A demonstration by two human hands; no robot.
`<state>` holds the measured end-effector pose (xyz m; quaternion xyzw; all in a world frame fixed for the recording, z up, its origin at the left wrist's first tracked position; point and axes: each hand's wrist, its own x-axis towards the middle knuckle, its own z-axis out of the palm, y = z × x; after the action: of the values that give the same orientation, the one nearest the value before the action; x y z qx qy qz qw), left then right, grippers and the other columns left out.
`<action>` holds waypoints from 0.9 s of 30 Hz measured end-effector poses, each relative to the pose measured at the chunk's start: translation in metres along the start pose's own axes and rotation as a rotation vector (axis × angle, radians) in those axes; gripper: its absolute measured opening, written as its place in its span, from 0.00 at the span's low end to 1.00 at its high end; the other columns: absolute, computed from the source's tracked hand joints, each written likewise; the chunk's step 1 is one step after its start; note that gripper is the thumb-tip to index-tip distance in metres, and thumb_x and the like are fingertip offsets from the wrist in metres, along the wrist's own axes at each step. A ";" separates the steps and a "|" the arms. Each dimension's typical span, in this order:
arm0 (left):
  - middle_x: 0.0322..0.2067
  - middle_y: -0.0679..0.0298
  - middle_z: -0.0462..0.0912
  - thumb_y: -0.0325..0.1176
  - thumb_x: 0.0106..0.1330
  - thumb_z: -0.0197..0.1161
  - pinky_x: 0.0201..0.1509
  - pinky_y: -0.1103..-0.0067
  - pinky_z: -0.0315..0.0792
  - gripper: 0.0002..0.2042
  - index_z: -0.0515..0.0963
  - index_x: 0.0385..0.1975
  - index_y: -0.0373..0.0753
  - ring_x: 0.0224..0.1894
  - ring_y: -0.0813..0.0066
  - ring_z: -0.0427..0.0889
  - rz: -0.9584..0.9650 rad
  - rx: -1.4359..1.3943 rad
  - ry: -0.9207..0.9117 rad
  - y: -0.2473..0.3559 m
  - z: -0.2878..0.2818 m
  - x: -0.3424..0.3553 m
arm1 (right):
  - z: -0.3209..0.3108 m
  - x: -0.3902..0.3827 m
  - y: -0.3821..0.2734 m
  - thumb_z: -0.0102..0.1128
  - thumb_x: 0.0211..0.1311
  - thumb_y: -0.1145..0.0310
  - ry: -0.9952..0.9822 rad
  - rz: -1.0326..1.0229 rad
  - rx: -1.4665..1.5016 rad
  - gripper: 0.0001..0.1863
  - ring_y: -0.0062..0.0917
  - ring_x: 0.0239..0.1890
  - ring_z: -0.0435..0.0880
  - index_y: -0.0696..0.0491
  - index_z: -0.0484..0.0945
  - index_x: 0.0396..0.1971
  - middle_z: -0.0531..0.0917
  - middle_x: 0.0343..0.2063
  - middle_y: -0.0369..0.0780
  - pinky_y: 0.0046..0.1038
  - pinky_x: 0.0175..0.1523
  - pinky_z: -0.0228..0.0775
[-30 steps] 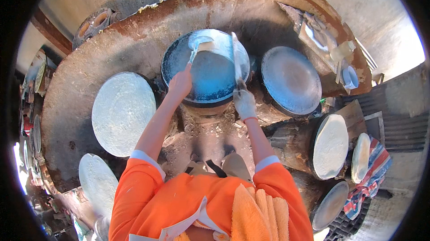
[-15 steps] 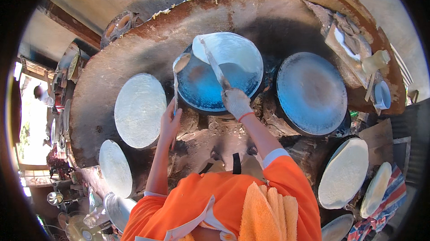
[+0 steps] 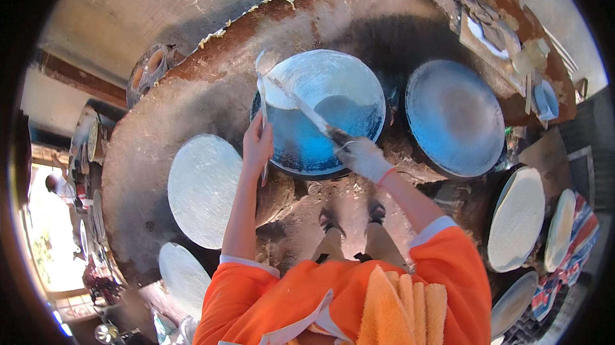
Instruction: The person ladles batter onto hot pans and spreads it into thin crepes. They flip the crepes to cook both sides and stack the finished ones on a nearby surface.
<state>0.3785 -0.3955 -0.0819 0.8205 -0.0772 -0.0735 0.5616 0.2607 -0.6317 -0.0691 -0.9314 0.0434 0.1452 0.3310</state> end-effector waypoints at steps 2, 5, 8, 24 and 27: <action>0.27 0.57 0.77 0.31 0.63 0.51 0.31 0.77 0.68 0.21 0.64 0.57 0.36 0.24 0.75 0.72 0.033 0.126 -0.035 0.002 -0.011 0.011 | 0.016 0.017 0.061 0.46 0.62 0.59 0.380 -0.352 -0.186 0.20 0.32 0.30 0.81 0.46 0.68 0.53 0.80 0.33 0.48 0.33 0.35 0.74; 0.28 0.51 0.77 0.30 0.63 0.50 0.33 0.74 0.69 0.20 0.64 0.56 0.36 0.26 0.67 0.76 0.081 0.248 0.005 0.007 -0.021 0.043 | -0.026 0.033 -0.002 0.45 0.61 0.55 0.068 0.132 -0.039 0.18 0.38 0.30 0.81 0.54 0.78 0.32 0.80 0.23 0.47 0.35 0.35 0.73; 0.29 0.50 0.77 0.30 0.62 0.50 0.32 0.74 0.69 0.20 0.64 0.56 0.36 0.27 0.64 0.77 0.174 0.272 0.015 0.027 0.012 0.039 | 0.004 0.024 -0.013 0.47 0.59 0.53 -0.070 -0.096 -0.130 0.19 0.39 0.29 0.80 0.55 0.78 0.27 0.80 0.25 0.48 0.35 0.34 0.73; 0.30 0.45 0.74 0.31 0.62 0.49 0.34 0.62 0.68 0.23 0.60 0.59 0.41 0.30 0.48 0.75 -0.092 0.891 0.071 -0.005 -0.019 -0.188 | -0.018 0.032 0.023 0.45 0.61 0.56 0.118 -0.064 -0.121 0.20 0.39 0.33 0.80 0.60 0.77 0.31 0.79 0.29 0.50 0.37 0.37 0.73; 0.32 0.45 0.75 0.30 0.62 0.49 0.35 0.62 0.70 0.22 0.61 0.58 0.38 0.33 0.47 0.76 -0.136 0.862 0.107 0.013 0.012 -0.225 | 0.006 0.038 0.006 0.46 0.60 0.57 0.012 -0.012 0.298 0.19 0.42 0.35 0.78 0.60 0.77 0.30 0.79 0.30 0.50 0.39 0.38 0.71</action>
<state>0.1553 -0.3643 -0.0669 0.9858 -0.0176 -0.0288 0.1647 0.2944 -0.6320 -0.0886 -0.8730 0.0610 0.1298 0.4661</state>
